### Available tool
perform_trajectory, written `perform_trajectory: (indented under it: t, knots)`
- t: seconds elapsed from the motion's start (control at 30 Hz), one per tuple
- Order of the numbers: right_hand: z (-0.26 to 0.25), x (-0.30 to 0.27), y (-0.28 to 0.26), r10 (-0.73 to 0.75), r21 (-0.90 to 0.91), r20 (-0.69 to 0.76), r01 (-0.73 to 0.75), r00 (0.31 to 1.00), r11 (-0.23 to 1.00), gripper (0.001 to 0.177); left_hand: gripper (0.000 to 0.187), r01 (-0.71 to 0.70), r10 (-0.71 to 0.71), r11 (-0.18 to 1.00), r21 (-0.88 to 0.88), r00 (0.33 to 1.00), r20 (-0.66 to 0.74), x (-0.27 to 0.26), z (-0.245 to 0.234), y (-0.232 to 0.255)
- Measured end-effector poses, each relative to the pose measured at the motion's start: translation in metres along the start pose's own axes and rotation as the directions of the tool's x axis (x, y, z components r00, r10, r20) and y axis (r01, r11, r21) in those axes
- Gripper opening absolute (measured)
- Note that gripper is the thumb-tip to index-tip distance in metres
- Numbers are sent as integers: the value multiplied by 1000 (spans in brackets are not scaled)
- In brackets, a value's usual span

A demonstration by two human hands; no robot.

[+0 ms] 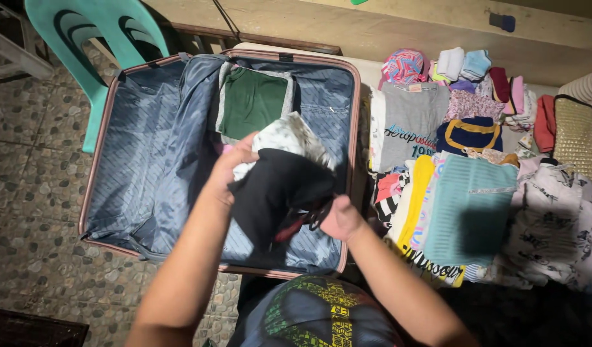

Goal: Packing several pieces of folded clothing into a suitcase.

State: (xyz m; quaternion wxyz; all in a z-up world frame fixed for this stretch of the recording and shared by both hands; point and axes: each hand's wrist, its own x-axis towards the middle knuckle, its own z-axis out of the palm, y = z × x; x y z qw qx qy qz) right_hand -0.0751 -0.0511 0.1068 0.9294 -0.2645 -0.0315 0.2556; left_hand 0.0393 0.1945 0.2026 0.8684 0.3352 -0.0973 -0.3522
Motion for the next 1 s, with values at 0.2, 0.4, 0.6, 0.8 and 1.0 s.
perform_trajectory:
  t: [0.2, 0.4, 0.6, 0.8, 1.0]
  knots:
    - [-34, -25, 3, -329, -64, 6, 329, 944, 942, 66, 55, -22, -45, 897, -440, 989, -141, -14, -43, -71]
    - [32, -21, -34, -346, -246, -220, 291, 912, 924, 71, 51, 49, -191, 860, -509, 954, -231, -23, -45, -92]
    - [13, -23, -25, -362, -369, -310, 240, 879, 898, 64, 56, 14, -127, 925, -380, 953, -274, -25, -35, -93]
    - [15, -26, -23, -364, -465, -367, 170, 856, 869, 64, 56, 26, -98, 958, -285, 966, -240, -31, -52, -116]
    - [13, -35, -23, -394, -517, -438, 131, 808, 846, 54, 55, 45, -139, 963, -266, 928, -347, -27, -3, -99]
